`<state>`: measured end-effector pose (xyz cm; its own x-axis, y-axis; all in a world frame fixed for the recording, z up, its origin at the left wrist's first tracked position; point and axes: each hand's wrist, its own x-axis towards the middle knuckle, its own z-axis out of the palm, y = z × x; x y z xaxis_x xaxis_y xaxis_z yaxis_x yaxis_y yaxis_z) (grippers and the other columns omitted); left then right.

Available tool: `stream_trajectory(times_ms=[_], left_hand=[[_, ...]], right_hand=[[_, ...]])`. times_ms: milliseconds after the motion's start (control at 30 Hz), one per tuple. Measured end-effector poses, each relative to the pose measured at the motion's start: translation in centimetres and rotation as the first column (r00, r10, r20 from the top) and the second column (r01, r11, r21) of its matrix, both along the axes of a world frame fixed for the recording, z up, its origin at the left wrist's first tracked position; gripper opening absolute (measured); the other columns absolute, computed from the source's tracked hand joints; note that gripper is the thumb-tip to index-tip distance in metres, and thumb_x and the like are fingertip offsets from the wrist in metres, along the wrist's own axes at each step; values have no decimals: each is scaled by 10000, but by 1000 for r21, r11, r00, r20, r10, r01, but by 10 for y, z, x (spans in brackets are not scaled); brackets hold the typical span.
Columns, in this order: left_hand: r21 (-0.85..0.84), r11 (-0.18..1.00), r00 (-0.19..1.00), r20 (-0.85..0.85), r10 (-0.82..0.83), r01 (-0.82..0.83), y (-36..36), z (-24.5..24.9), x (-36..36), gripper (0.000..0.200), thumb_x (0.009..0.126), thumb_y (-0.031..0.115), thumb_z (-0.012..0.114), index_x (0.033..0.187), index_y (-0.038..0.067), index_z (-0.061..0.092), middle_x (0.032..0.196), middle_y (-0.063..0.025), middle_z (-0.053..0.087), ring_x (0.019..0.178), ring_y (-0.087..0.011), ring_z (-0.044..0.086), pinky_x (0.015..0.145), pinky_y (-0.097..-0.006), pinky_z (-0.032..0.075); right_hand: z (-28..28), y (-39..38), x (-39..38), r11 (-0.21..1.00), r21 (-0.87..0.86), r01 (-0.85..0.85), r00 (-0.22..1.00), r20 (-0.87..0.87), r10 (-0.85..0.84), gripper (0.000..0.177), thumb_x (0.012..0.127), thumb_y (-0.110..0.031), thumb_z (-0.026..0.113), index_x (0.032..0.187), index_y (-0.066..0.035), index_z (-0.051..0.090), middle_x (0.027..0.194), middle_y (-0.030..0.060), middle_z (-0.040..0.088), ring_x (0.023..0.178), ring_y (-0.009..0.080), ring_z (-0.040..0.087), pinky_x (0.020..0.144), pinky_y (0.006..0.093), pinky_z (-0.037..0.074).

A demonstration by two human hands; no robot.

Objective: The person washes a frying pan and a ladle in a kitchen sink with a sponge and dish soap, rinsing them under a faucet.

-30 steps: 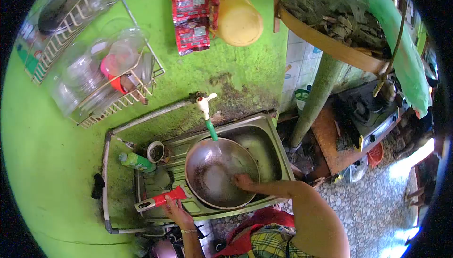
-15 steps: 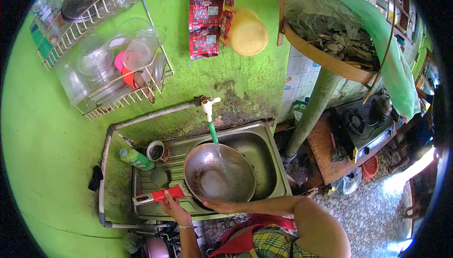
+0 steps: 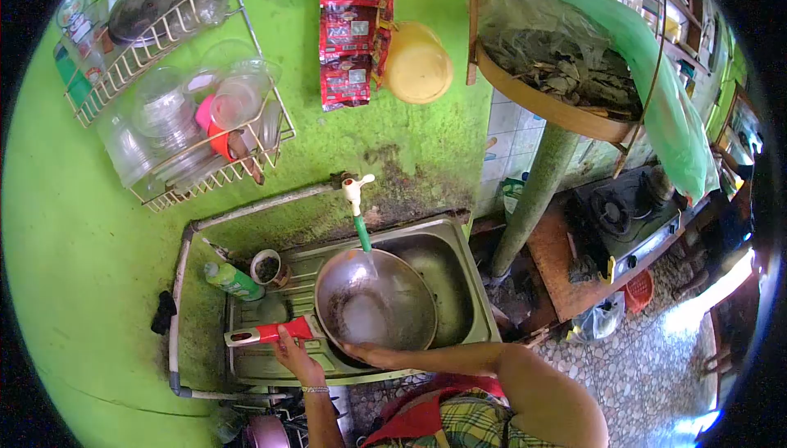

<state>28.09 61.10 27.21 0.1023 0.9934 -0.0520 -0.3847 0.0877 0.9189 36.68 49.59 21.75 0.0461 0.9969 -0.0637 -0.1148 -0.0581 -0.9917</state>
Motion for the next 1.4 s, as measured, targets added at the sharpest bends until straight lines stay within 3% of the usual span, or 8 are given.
stream_trajectory(times_ms=[267,500,733,933,1067,1233,1333,1400], left_hand=[[-11,1000,1000,-30,-2,2,-6,0,1,328,771,268,540,1040,100,457,917,3,502,776,-92,467,678,-248,361],[-25,1000,1000,-4,-1,1,-4,-7,-6,349,771,279,538,1057,99,455,932,-8,502,808,-98,478,678,-264,386],[-33,999,998,-64,26,-28,-7,-12,-8,341,768,288,541,1036,98,449,928,-11,502,826,-113,482,713,-278,390],[-7,999,995,-97,31,-32,-17,-12,-13,306,762,283,549,999,111,461,879,6,489,766,-101,474,670,-276,389],[-56,997,989,-144,44,-53,-14,-19,-19,294,772,271,537,1008,113,459,909,4,493,793,-104,478,684,-275,389],[-106,991,992,-101,69,-80,-12,-20,-20,287,773,270,534,997,106,461,917,1,497,794,-106,482,690,-276,391],[-58,998,998,-56,28,-31,-20,-6,-18,288,773,268,537,992,97,461,898,-2,499,781,-107,484,687,-273,393],[-61,998,998,-62,31,-35,-17,-16,-20,283,774,263,536,989,93,462,901,-7,502,780,-107,486,682,-269,398]], right_hand=[[-26,-4,7,953,-17,304,933,207,-294,359,836,-339,380,1086,-106,489,970,72,558,885,162,504,781,287,382],[-35,-58,48,970,-231,-72,895,414,165,265,780,-301,467,901,-96,582,832,106,579,749,190,548,660,292,427],[-166,-26,151,908,38,418,241,959,-151,187,745,-194,457,835,-61,551,732,169,545,735,302,533,661,419,422],[-245,62,103,499,-90,862,369,787,-495,278,721,-255,495,898,-46,545,849,184,519,805,323,506,675,437,413],[-207,82,131,798,-441,410,593,-536,-601,263,749,-274,471,865,-54,554,765,154,533,720,292,523,645,449,426],[-179,139,184,750,22,661,747,-115,-655,188,777,-144,387,833,-5,502,831,161,512,835,276,487,700,372,428],[-131,104,181,771,-44,635,184,-961,-206,264,795,-163,355,956,17,463,944,200,492,886,321,474,785,426,386],[-126,90,167,642,-118,757,146,-928,-343,291,799,-187,358,1021,-7,408,1021,208,422,948,332,419,815,431,351]])
